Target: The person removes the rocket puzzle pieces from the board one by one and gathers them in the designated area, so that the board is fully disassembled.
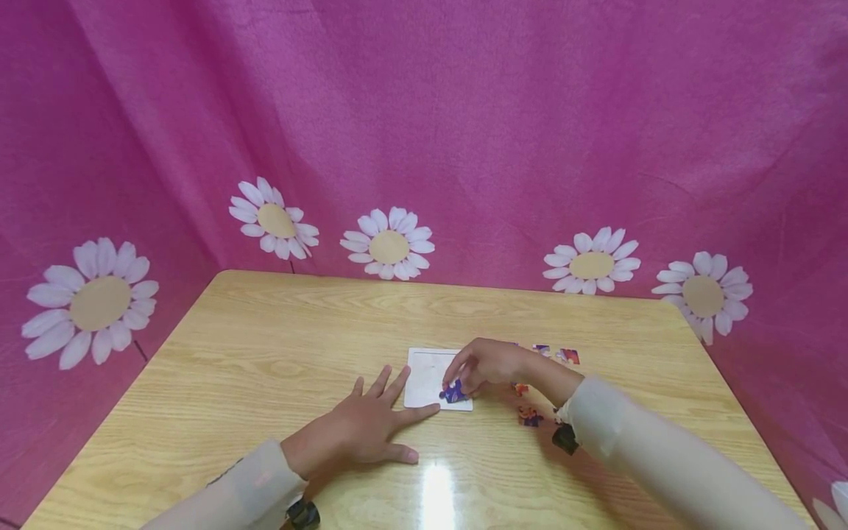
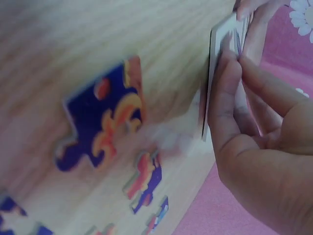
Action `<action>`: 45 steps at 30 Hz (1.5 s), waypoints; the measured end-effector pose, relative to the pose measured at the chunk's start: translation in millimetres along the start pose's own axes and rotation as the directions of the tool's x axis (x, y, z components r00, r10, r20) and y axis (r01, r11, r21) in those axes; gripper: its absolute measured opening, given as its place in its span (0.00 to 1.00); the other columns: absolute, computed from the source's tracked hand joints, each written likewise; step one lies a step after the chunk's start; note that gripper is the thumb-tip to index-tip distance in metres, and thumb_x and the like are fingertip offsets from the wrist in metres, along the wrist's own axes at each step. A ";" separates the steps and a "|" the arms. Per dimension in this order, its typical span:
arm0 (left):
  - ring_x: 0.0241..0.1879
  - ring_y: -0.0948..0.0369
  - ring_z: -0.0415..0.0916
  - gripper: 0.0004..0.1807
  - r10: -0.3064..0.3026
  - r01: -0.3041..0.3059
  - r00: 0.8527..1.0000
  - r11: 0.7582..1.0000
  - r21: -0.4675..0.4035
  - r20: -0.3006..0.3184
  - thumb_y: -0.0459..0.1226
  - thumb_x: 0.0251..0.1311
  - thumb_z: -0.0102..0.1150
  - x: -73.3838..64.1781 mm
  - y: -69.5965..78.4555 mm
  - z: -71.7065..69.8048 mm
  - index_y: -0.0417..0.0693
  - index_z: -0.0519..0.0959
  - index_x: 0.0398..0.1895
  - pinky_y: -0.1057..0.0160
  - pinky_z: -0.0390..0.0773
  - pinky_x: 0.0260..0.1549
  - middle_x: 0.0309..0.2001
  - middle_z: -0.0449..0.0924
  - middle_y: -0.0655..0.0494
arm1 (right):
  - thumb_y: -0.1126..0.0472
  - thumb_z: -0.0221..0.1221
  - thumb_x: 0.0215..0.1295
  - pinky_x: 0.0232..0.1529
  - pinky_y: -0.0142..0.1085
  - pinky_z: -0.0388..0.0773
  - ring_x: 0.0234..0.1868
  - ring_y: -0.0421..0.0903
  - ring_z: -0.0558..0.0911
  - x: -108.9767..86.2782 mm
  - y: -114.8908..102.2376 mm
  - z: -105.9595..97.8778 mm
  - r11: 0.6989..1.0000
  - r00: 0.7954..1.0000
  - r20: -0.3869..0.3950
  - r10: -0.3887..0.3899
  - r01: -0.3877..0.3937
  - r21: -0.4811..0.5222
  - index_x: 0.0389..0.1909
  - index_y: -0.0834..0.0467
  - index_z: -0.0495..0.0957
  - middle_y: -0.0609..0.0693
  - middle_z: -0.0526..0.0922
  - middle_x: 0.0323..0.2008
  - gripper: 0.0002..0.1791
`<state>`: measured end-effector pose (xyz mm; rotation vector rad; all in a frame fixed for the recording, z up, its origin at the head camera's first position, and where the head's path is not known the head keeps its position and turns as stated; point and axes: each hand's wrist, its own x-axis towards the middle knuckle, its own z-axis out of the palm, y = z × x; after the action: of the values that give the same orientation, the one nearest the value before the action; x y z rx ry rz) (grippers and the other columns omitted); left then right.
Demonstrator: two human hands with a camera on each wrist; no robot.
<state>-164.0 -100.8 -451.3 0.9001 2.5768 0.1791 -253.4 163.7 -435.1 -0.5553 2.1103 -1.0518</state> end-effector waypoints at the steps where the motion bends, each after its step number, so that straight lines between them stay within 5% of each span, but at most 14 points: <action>1: 0.81 0.35 0.33 0.40 -0.001 0.001 1.000 1.000 0.001 -0.001 0.73 0.62 0.50 0.0 0.1 -0.1 0.89 0.53 0.78 0.24 0.49 0.69 0.84 0.35 0.42 | 0.79 0.61 0.63 0.42 0.39 0.86 0.35 0.44 0.85 -1.1 1.2 0.8 1.000 1.000 -0.017 -0.005 0.005 0.006 0.45 0.64 0.88 0.54 0.88 0.34 0.14; 8: 0.80 0.35 0.33 0.41 0.004 -0.004 1.000 1.000 0.005 -0.005 0.72 0.62 0.50 0.7 0.7 0.5 0.89 0.53 0.78 0.24 0.49 0.69 0.84 0.35 0.41 | 0.76 0.63 0.60 0.42 0.40 0.87 0.34 0.44 0.86 -11.9 11.3 4.0 0.996 0.985 -0.169 -0.043 0.056 0.071 0.44 0.69 0.85 0.56 0.88 0.33 0.11; 17: 0.81 0.36 0.32 0.41 0.001 -0.001 1.000 1.000 0.011 -0.001 0.73 0.62 0.50 2.1 0.7 0.3 0.90 0.52 0.79 0.25 0.48 0.69 0.84 0.33 0.42 | 0.71 0.62 0.66 0.43 0.41 0.86 0.36 0.44 0.85 -39.2 21.3 -0.1 0.982 0.949 -0.316 0.011 0.049 0.180 0.48 0.67 0.85 0.54 0.86 0.36 0.12; 24: 0.81 0.35 0.33 0.41 0.006 -0.006 1.000 1.000 0.010 -0.005 0.72 0.63 0.50 2.0 -0.2 1.3 0.89 0.52 0.79 0.24 0.48 0.69 0.84 0.33 0.41 | 0.64 0.65 0.67 0.35 0.35 0.79 0.35 0.44 0.78 -68.2 32.6 -1.5 0.992 0.915 -0.401 0.047 0.004 0.125 0.48 0.60 0.87 0.52 0.84 0.38 0.11; 31: 0.81 0.35 0.32 0.41 0.008 -0.008 1.000 1.000 -0.002 -0.007 0.71 0.63 0.51 -0.8 0.3 -1.0 0.88 0.52 0.79 0.24 0.48 0.69 0.84 0.33 0.41 | 0.68 0.63 0.69 0.40 0.38 0.85 0.36 0.45 0.85 -99.0 54.6 -4.3 0.978 0.915 -0.402 0.019 0.067 0.198 0.52 0.71 0.79 0.56 0.88 0.37 0.15; 45: 0.80 0.34 0.33 0.41 0.017 -0.017 1.000 1.000 -0.012 -0.009 0.70 0.64 0.53 -3.2 1.8 -2.3 0.86 0.54 0.79 0.24 0.49 0.68 0.84 0.34 0.40 | 0.69 0.59 0.72 0.44 0.39 0.86 0.40 0.41 0.86 -152.3 98.6 -13.5 0.954 0.911 -0.401 0.099 0.027 0.298 0.54 0.78 0.74 0.52 0.87 0.38 0.17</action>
<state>-161.7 -101.3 -447.7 0.9197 2.5744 0.2033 -169.3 324.4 -448.8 -0.1493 2.2399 -1.5405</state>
